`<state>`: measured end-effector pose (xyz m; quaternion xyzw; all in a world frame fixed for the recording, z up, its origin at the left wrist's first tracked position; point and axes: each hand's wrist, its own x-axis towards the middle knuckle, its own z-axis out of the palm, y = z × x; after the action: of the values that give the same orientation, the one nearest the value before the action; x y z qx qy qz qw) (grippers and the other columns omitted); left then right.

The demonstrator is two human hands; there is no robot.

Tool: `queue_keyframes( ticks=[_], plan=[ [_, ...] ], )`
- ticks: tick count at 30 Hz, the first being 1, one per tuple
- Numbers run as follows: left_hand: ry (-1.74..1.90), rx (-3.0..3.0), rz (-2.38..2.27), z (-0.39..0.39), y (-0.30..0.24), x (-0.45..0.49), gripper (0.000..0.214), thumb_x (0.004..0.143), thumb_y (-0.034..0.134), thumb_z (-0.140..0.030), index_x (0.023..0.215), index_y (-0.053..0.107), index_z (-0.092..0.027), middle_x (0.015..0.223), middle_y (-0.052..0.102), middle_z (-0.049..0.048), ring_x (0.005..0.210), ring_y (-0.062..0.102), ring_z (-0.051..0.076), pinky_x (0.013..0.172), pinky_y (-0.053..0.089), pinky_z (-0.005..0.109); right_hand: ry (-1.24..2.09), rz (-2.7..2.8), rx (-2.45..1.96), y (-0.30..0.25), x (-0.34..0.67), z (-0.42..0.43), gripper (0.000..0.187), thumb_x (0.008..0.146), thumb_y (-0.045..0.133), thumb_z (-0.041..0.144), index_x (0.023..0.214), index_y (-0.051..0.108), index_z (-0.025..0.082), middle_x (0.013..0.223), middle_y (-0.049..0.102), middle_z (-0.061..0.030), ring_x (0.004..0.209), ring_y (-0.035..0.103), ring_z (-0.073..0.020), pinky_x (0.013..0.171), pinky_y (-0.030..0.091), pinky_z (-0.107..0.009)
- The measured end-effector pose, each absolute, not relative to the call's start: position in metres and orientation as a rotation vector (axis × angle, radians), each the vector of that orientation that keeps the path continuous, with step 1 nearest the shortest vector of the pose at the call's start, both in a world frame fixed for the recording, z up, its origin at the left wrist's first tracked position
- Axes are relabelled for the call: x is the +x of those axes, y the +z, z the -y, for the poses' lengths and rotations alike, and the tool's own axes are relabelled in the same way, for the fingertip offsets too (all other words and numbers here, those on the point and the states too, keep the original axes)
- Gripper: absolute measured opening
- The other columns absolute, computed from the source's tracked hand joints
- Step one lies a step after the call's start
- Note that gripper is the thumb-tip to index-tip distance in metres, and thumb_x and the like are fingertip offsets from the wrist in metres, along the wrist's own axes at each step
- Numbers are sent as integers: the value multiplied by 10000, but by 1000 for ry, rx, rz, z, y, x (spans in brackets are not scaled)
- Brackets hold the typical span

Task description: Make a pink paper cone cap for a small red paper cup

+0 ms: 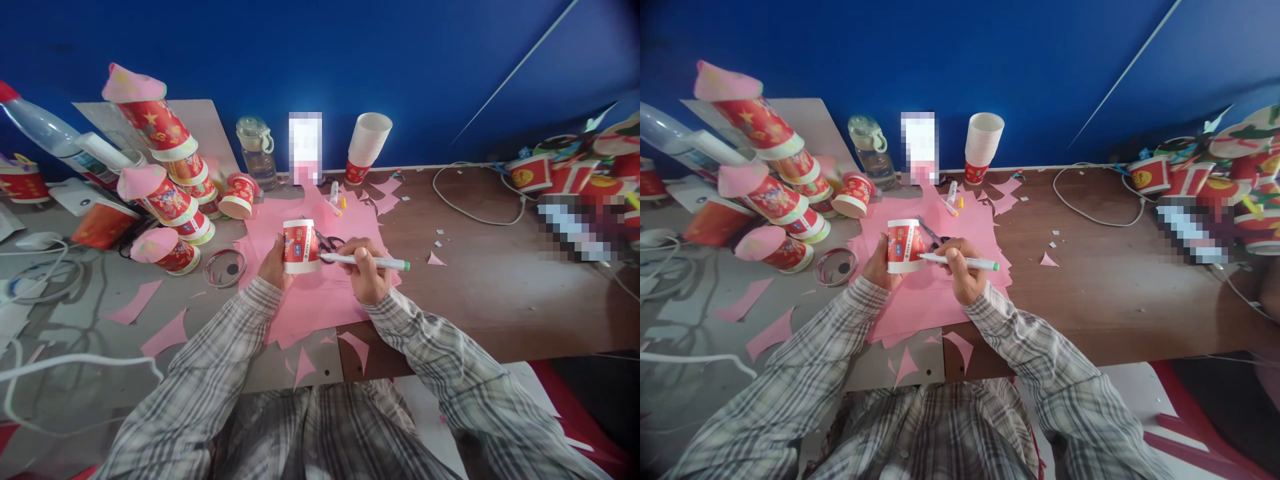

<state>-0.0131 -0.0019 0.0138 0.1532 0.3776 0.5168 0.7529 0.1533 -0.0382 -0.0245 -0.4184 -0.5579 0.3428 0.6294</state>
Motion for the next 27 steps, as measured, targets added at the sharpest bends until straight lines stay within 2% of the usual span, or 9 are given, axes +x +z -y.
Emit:
queue_keyframes(
  ticks=[3,8,11,19,25,27],
  plan=[
    [1119,393,-783,2,11,-14,550,838,269,-524,986,583,-98,897,668,134,899,614,247,847,463,418,721,1412,-1013,-27,156,45,713,1111,513,889,831,744,275,693,630,12,564,634,-136,598,611,-331],
    [1131,510,-788,2,3,-15,568,811,325,-556,1001,569,-80,828,668,135,809,627,240,791,472,405,767,1571,-934,-21,153,53,600,1091,623,813,844,780,289,796,695,-26,722,748,-191,704,692,-401],
    [1153,560,-777,2,-1,-15,561,794,364,-566,979,573,-80,809,665,128,798,626,236,790,468,397,782,1582,-829,-17,148,53,552,1069,689,769,823,781,284,803,712,-34,731,748,-206,702,696,-416],
    [1175,608,-783,3,-1,-15,514,792,388,-549,947,576,-97,807,664,118,823,624,246,775,480,389,715,1601,-739,-16,146,52,399,1104,726,579,836,806,294,799,768,-28,716,767,-214,665,681,-394],
    [1175,609,-788,4,1,-14,486,794,401,-534,931,574,-100,799,661,113,814,625,237,772,481,383,739,1615,-863,-13,148,55,551,1142,626,696,826,812,285,825,763,-31,737,777,-184,715,684,-372],
    [1176,621,-793,4,0,-15,495,778,421,-547,927,576,-100,801,661,114,805,625,237,757,486,380,729,1623,-858,-13,148,55,554,1146,621,691,823,814,284,818,760,-27,711,758,-176,688,668,-358]
  ],
)
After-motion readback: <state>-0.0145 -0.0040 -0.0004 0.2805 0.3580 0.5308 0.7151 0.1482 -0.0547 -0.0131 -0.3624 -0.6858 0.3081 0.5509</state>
